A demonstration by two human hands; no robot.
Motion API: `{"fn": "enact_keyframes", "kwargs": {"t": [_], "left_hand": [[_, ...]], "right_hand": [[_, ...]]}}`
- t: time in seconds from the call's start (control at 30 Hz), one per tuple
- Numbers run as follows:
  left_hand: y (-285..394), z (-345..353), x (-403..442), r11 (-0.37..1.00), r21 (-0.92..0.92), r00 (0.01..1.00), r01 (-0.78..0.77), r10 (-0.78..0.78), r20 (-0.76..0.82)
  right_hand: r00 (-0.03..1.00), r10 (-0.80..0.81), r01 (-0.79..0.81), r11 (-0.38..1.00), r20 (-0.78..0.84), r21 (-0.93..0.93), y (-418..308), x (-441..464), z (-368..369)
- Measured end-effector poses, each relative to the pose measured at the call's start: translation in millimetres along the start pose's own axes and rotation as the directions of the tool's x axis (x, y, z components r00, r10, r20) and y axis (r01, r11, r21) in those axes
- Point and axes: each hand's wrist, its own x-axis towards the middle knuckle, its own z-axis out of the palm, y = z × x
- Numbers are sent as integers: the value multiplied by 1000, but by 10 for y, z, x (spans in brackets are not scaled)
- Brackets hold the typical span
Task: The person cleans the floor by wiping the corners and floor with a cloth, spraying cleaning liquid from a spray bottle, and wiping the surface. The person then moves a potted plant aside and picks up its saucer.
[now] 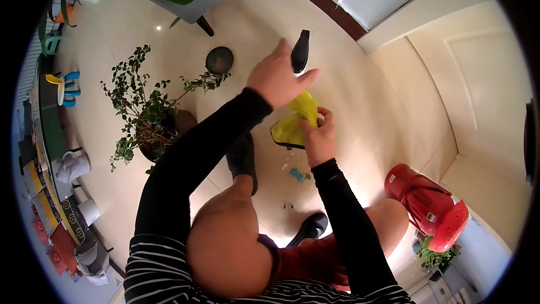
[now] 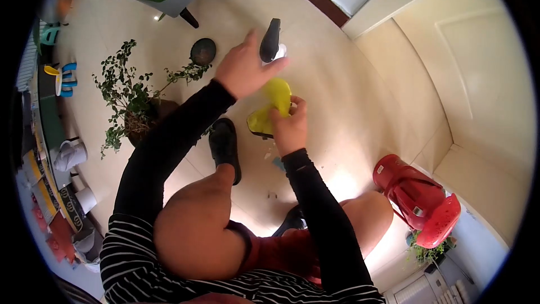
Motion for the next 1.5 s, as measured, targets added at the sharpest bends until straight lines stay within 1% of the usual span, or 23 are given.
{"fn": "enact_keyframes", "kwargs": {"t": [0.07, 0.17, 0.2, 0.27, 0.3, 0.33, 0.37, 0.4, 0.43, 0.5, 0.53, 0.63, 0.67, 0.7, 0.83, 0.93, 0.97, 1.0, 1.1, 1.13, 1.27, 1.4, 1.5], "left_hand": [[-62, -99, -349, 995, 103, 996, 3, 6, -85], [-61, -392, -786, 994, -97, 917, 54, -11, 399], [-108, -399, -923, 966, -234, 903, 114, -3, 429], [-278, -254, -1110, 839, -492, 880, 232, 35, 474], [-320, -159, -1128, 784, -598, 911, 169, 107, 398], [-360, -97, -1141, 665, -700, 924, 260, 41, 381], [-402, -49, -1142, 523, -785, 927, 333, -27, 375], [-462, -7, -1111, 365, -849, 922, 382, -89, 377], [-649, 34, -1068, 522, -757, 919, 393, -207, 335], [-759, 56, -980, 278, -801, 821, 531, -403, 405], [-752, 50, -910, 144, -804, 753, 577, -476, 455], [-751, 181, -701, 186, -868, 742, 461, -617, 262], [-823, 253, -630, 204, -887, 736, 414, -649, 194], [-849, 296, -553, 186, -918, 761, 352, -627, 165], [-867, 414, -390, 43, -967, 722, 251, -674, 157], [-931, 346, -323, 21, -971, 736, 238, -656, 166], [-965, 308, -304, 12, -975, 737, 222, -656, 160], [-992, 261, -283, 8, -979, 739, 204, -657, 148], [-1204, 276, -210, 53, -984, 703, 172, -706, 85], [-1249, 284, -192, 74, -983, 681, 166, -730, 60], [-1255, 263, -187, 93, -980, 656, 175, -753, 46], [-1274, 251, -213, 101, -978, 654, 181, -755, 43], [-1231, 213, -216, 110, -985, 665, 133, -746, 7]], "right_hand": [[1000, -14, 14, 1000, 26, 18, -75, -73, 84], [982, 1, -25, 992, 186, 127, -117, -134, 188], [968, 6, -46, 987, 250, 154, -144, -171, 213], [904, 27, -205, 903, 426, 377, -131, -150, 238], [855, 52, -333, 818, 517, 469, -133, -112, 243], [795, 61, -460, 710, 604, 533, -144, -76, 245], [774, 49, -453, 740, 631, 497, -170, -2, 236], [807, -3, -249, 905, 591, 346, -105, 210, 214], [829, -69, -27, 986, 554, 163, 17, 494, 159], [908, -280, 333, 934, 313, -130, -98, 630, 93], [896, -434, 444, 856, 97, -264, -309, 609, 31], [799, -601, 555, 720, 25, -418, -351, 824, 8], [741, -671, 603, 641, 36, -475, -362, 910, 33], [751, -651, 596, 600, 108, -534, -435, 972, 68], [614, -761, 747, 473, 211, -467, -550, 1351, 434], [718, -662, 677, 596, 213, -431, -520, 1529, 694], [800, -587, 595, 749, 126, -292, -494, 1531, 736], [811, -568, 582, 758, 140, -293, -520, 1544, 732], [720, -693, 688, 706, 36, -171, -569, 1580, 734], [752, -658, 657, 746, 39, -108, -605, 1551, 685], [875, -448, 484, 809, 183, -334, -585, 1346, 469], [965, -225, 251, 938, 133, -237, -413, 1287, 477], [908, -395, 419, 859, 137, -294, -368, 1331, 521]]}}
